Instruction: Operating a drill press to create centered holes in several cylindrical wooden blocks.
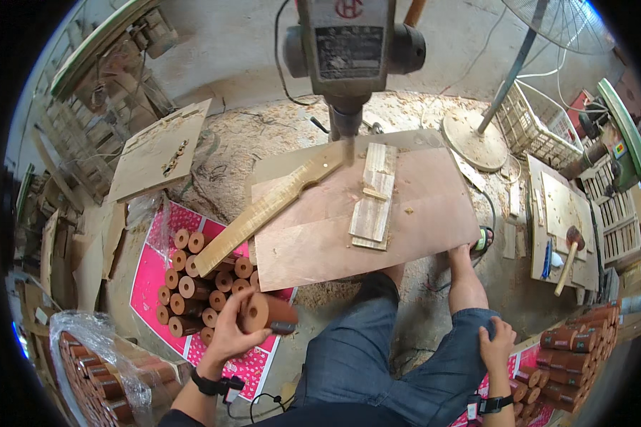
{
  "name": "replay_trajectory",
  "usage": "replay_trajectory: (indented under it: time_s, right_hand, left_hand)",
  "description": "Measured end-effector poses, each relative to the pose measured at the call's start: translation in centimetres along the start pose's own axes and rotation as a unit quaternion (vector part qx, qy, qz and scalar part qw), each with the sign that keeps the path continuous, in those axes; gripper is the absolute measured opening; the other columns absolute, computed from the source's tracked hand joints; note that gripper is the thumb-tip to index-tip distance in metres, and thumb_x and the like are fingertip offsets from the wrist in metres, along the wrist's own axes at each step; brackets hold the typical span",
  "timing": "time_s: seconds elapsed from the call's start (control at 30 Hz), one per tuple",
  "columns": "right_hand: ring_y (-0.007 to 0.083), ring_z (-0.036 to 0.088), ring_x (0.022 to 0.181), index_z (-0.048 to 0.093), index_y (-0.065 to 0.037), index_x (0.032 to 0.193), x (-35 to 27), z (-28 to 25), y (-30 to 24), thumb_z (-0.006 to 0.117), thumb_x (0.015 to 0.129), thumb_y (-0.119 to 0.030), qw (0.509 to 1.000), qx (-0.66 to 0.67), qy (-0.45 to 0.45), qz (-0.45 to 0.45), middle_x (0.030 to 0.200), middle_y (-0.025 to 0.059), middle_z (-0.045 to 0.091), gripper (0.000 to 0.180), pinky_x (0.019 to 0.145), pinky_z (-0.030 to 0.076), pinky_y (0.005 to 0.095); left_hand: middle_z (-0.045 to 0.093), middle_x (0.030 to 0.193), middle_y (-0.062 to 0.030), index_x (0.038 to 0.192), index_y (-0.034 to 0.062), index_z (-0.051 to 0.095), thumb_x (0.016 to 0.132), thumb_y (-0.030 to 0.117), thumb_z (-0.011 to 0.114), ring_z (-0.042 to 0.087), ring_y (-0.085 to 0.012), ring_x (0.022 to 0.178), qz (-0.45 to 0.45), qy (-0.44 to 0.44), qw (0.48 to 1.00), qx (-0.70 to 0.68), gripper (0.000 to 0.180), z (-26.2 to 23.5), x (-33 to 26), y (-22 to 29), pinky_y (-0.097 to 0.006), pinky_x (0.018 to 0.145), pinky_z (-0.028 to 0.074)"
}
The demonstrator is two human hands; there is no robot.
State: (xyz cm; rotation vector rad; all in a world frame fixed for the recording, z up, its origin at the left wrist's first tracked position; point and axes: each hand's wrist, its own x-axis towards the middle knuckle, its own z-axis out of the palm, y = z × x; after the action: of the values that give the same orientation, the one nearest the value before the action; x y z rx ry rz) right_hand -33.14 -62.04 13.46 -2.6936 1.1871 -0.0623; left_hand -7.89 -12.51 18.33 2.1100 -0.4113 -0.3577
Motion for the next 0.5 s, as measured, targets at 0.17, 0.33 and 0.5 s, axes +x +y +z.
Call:
replay_trajectory:
  time_s: [0.17,0.33,0.5]
  right_hand:
    - [0.0325,0.048,0.114,0.062,-0.012,0.117,0.1,1.0,-0.9,0.069,0.080,-0.027,0.999,-0.029,-0.008,-0.016,0.116,0.0112,0.055,0.040,0.095,0.039,0.0478]
    - [0.0318,0.048,0.113,0.064,-0.012,0.112,-0.7,1.6,0.0,0.070,0.078,-0.026,1.000,0.015,0.019,0.010,0.114,0.0108,0.055,0.037,0.094,0.038,0.0465]
    - [0.0311,0.048,0.111,0.065,-0.012,0.105,-0.8,2.2,0.2,0.070,0.076,-0.022,0.996,0.041,0.069,0.030,0.110,0.0096,0.056,0.031,0.093,0.037,0.0456]
  left_hand:
    - [0.053,0.128,-0.0175,0.137,-0.0010,0.040,0.070,0.018,0.080,0.053,-0.0244,0.119,0.106,0.098,0.988,-0.046,0.081,2.8,10.9,4.9,-0.036,0.101,0.043]
    - [0.056,0.123,-0.0207,0.134,-0.0044,0.041,0.068,0.020,0.078,0.057,-0.0288,0.113,0.121,0.153,0.980,0.042,0.080,7.7,20.4,5.2,-0.036,0.096,0.046]
    - [0.051,0.129,-0.0204,0.140,-0.0005,0.031,0.074,0.016,0.079,0.053,-0.0266,0.121,0.120,0.085,0.985,-0.088,0.084,9.9,23.0,4.7,-0.038,0.100,0.046]
